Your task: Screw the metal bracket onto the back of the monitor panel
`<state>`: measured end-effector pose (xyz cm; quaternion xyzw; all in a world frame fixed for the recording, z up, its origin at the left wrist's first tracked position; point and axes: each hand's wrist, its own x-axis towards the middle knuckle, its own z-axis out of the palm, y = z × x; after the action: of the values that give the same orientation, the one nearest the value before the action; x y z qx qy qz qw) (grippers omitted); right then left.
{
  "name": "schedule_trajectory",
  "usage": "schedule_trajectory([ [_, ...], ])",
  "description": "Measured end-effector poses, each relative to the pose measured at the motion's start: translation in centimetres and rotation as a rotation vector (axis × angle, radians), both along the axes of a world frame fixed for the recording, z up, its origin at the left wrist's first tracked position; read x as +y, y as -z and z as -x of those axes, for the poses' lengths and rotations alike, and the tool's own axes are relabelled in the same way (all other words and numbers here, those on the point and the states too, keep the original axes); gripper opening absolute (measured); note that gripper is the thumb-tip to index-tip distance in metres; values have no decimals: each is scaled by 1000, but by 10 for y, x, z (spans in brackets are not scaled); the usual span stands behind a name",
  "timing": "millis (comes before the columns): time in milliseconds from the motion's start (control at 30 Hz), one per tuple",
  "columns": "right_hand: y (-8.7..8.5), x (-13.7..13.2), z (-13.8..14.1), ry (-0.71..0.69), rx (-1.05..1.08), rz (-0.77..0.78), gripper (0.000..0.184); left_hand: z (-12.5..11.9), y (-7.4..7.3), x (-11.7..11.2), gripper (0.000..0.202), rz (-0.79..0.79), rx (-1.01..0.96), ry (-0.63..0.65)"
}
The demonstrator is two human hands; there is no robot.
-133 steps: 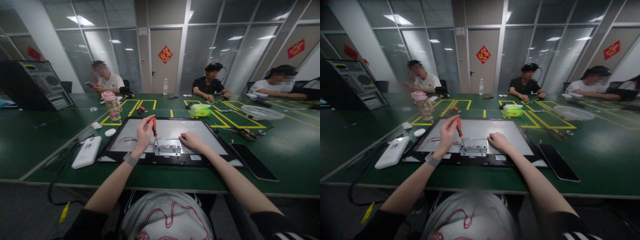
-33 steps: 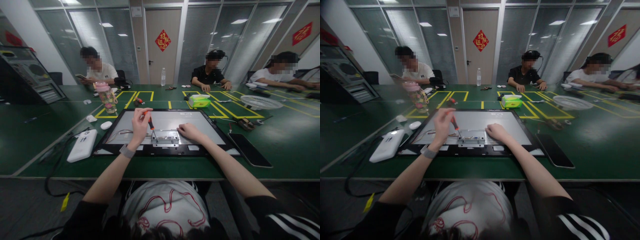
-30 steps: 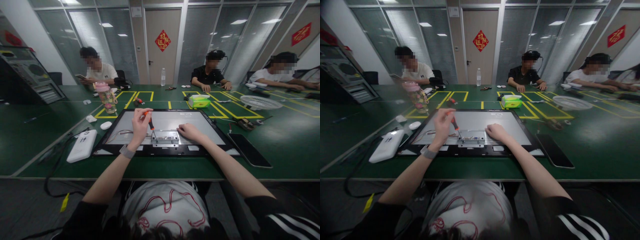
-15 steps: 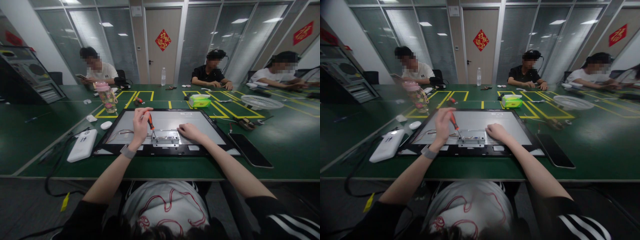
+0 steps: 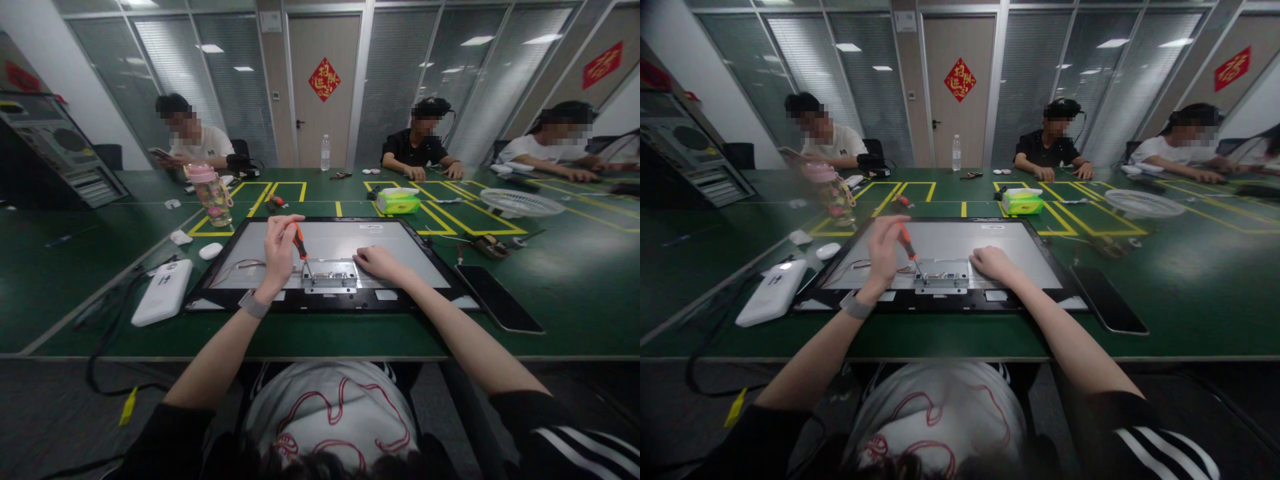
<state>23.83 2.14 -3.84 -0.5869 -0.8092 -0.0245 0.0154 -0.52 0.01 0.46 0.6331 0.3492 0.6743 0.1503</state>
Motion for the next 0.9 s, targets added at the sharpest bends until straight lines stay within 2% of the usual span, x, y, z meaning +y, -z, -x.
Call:
schedule_trajectory([
  [100,-1,0,0,-3,2,6,39,1,2,2,29,-2,12,16],
  [300,-2,-1,1,-4,4,0,38,2,3,4,19,10,-2,22],
  [467,-2,-1,1,-13,7,-13,38,1,5,5,31,19,-34,90],
  [700,-1,-2,0,-9,-4,-10,40,0,1,0,17,1,8,39],
  [900,1,0,-1,-11,-4,-23,40,1,6,6,30,7,-53,130],
])
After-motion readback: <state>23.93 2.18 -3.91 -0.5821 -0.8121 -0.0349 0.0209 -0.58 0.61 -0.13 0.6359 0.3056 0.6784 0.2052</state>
